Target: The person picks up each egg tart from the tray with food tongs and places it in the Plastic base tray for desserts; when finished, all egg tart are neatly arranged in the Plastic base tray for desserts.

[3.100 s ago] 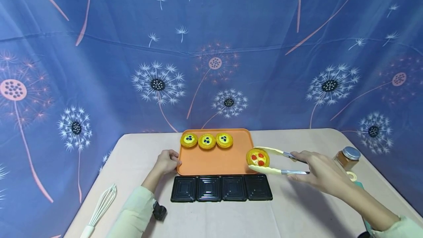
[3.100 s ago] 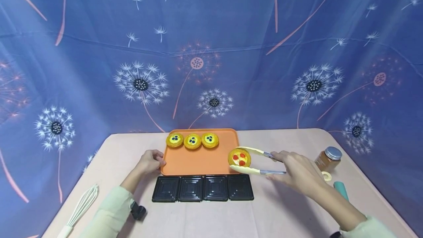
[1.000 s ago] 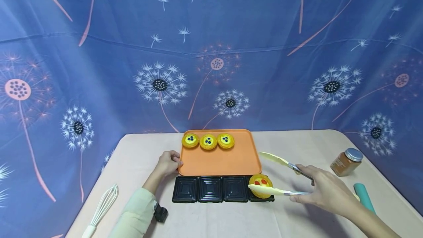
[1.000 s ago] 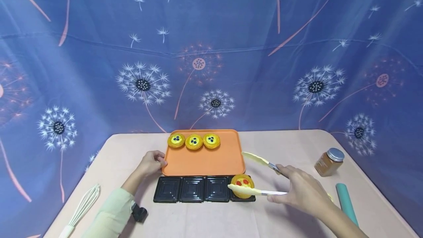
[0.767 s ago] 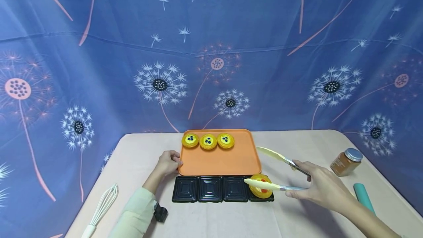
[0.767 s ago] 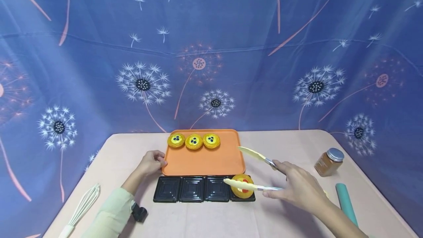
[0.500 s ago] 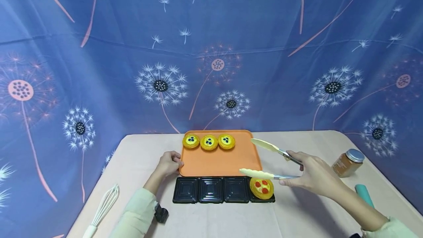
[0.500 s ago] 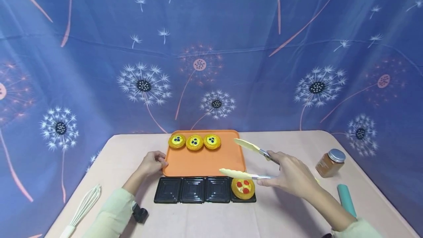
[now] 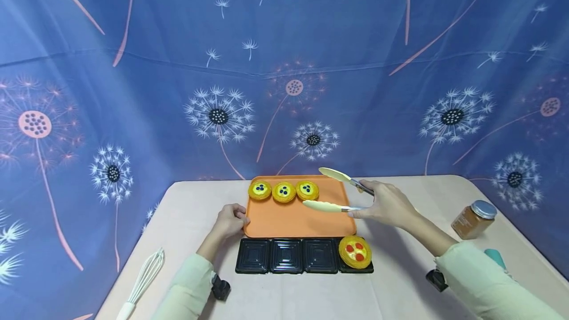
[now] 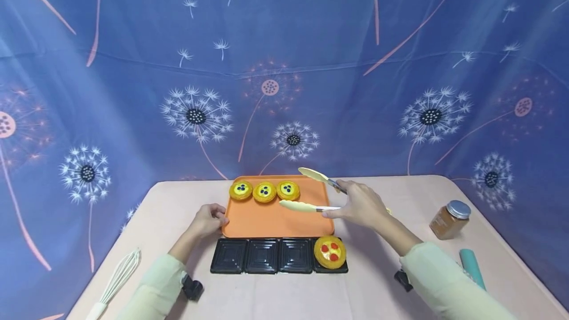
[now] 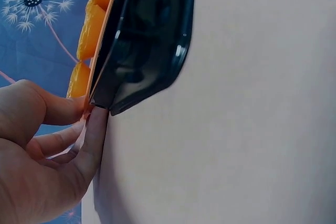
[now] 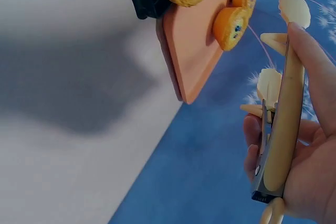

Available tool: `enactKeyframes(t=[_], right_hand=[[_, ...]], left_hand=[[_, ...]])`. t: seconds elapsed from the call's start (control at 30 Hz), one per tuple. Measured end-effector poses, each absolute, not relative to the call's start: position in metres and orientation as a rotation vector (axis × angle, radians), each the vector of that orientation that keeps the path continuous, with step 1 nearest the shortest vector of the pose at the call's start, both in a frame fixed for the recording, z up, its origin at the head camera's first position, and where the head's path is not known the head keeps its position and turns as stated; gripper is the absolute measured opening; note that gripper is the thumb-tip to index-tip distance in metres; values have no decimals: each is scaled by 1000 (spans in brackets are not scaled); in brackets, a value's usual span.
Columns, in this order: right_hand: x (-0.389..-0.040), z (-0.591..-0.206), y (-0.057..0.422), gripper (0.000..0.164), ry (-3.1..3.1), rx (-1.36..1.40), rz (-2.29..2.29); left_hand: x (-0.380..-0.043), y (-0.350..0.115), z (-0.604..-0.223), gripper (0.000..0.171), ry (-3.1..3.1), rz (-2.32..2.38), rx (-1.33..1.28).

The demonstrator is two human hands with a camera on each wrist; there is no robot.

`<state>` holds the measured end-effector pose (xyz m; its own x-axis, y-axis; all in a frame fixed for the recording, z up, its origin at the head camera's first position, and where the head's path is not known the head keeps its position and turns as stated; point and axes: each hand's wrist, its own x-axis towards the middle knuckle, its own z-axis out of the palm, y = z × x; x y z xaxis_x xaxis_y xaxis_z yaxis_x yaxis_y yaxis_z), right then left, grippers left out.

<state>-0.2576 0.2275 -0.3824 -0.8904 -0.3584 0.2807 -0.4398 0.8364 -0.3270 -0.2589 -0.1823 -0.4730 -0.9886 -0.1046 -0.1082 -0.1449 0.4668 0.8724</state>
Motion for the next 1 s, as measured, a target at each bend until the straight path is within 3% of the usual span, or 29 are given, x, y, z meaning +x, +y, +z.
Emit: enactKeyframes(t=[0.27,1.0], right_hand=[[-282,-398,208,110,-2901,556,587],[-303,-419,199,80,-2979,542,575]], left_hand=[[-260,-182,-474,19,2629,1622,-214],[-260,-183,-474,19,2616,1619,-248]])
